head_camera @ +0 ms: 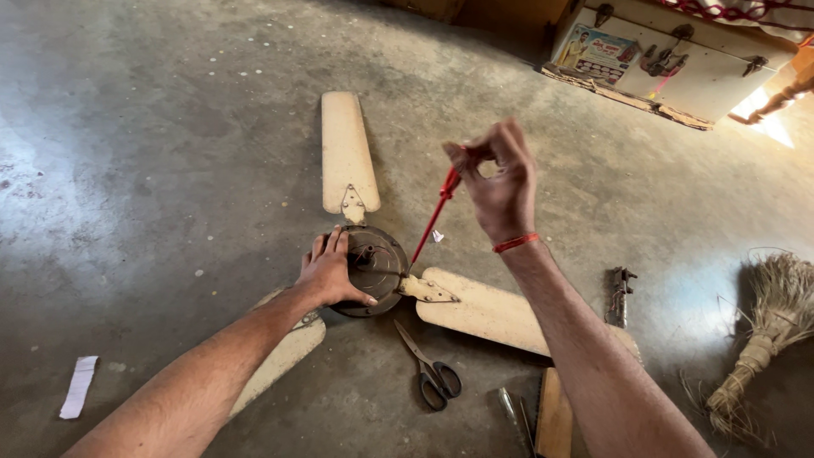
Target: The person kneels on a concrete floor servicing a disassembled ceiling fan lying flat. They hold a fan blade steady with one hand while using a red screwdriver to unscrew the mounting screws attaching the blades to the central motor hub, working around the hub screw by screw.
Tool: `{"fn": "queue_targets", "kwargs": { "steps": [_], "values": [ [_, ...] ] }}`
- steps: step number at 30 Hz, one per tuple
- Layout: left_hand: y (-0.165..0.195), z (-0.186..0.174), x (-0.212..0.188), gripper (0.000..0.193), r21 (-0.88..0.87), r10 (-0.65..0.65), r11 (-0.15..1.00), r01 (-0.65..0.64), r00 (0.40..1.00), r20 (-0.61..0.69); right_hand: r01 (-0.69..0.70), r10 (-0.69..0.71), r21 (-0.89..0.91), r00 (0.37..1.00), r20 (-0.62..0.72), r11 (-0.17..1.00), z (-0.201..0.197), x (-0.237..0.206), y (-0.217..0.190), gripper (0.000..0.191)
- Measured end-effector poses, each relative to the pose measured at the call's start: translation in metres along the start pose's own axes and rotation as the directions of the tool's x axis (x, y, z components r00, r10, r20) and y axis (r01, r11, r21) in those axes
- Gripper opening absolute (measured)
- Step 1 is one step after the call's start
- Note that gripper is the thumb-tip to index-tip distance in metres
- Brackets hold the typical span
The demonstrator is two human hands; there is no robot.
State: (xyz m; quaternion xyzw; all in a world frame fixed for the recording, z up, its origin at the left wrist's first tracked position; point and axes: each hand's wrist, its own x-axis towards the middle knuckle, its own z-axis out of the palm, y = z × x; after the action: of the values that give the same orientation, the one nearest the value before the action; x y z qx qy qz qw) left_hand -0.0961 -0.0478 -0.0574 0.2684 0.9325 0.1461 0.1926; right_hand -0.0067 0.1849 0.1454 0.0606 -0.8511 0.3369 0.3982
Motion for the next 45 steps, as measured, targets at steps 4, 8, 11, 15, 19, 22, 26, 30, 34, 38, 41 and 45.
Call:
{"fn": "queue_targets", "kwargs": {
  "steps": [4,8,11,15,19,22,26,30,34,38,41,45],
  "values": [
    [-0.001,0.001,0.003,0.159,0.014,0.000,1.000,0.000,1.000,0.018,0.111,-0.141,0.223,0.982,0.125,0.968,-0.007,-0.002,0.000,0.010],
    [-0.002,0.003,0.006,0.162,0.030,-0.013,0.999,0.011,0.999,0.041,-0.020,-0.018,0.206,0.983,0.184,0.978,-0.012,0.006,0.009,0.012],
    [-0.001,0.003,0.006,0.161,0.025,-0.008,1.000,0.007,1.000,0.025,-0.003,-0.001,0.044,0.996,0.094,0.999,-0.008,0.003,0.013,0.026],
    [0.001,0.002,0.004,0.159,0.023,-0.003,1.000,0.002,1.000,0.020,0.077,-0.082,0.073,0.994,0.072,0.994,-0.001,-0.006,0.009,0.017],
    [0.003,0.000,0.003,0.159,0.010,-0.002,1.000,0.002,1.000,0.004,0.051,-0.106,0.242,0.970,0.220,0.969,-0.011,-0.001,0.006,0.008],
    [0.003,-0.001,0.002,0.159,0.004,-0.005,1.000,0.005,1.000,0.008,0.023,-0.052,0.167,0.984,0.172,0.986,-0.012,0.004,0.007,0.012],
    [0.003,0.001,0.003,0.158,0.010,0.001,1.000,-0.001,1.000,0.010,-0.011,0.006,0.087,0.998,0.062,0.996,-0.006,0.001,0.010,0.027],
    [0.003,0.001,0.005,0.158,0.009,0.002,1.000,-0.002,1.000,0.011,0.063,-0.071,0.112,0.995,0.067,0.992,-0.006,-0.002,0.011,0.021],
    [0.000,0.004,0.008,0.160,0.005,0.003,1.000,-0.003,1.000,0.007,0.060,-0.103,0.227,0.978,0.180,0.972,-0.013,0.000,0.012,0.012],
    [-0.004,0.005,0.010,0.161,0.012,-0.003,1.000,0.003,1.000,0.025,-0.003,-0.032,0.240,0.990,0.141,0.971,-0.009,-0.001,0.016,0.015],
    [-0.004,0.005,0.010,0.160,0.010,-0.003,1.000,0.002,1.000,0.021,0.022,-0.035,0.142,0.996,0.085,0.990,0.002,-0.001,0.017,0.021],
    [-0.001,0.003,0.009,0.159,0.011,-0.003,1.000,0.003,1.000,0.026,0.099,-0.110,0.088,0.987,0.119,0.991,0.010,-0.001,0.015,0.015]
  ]
}}
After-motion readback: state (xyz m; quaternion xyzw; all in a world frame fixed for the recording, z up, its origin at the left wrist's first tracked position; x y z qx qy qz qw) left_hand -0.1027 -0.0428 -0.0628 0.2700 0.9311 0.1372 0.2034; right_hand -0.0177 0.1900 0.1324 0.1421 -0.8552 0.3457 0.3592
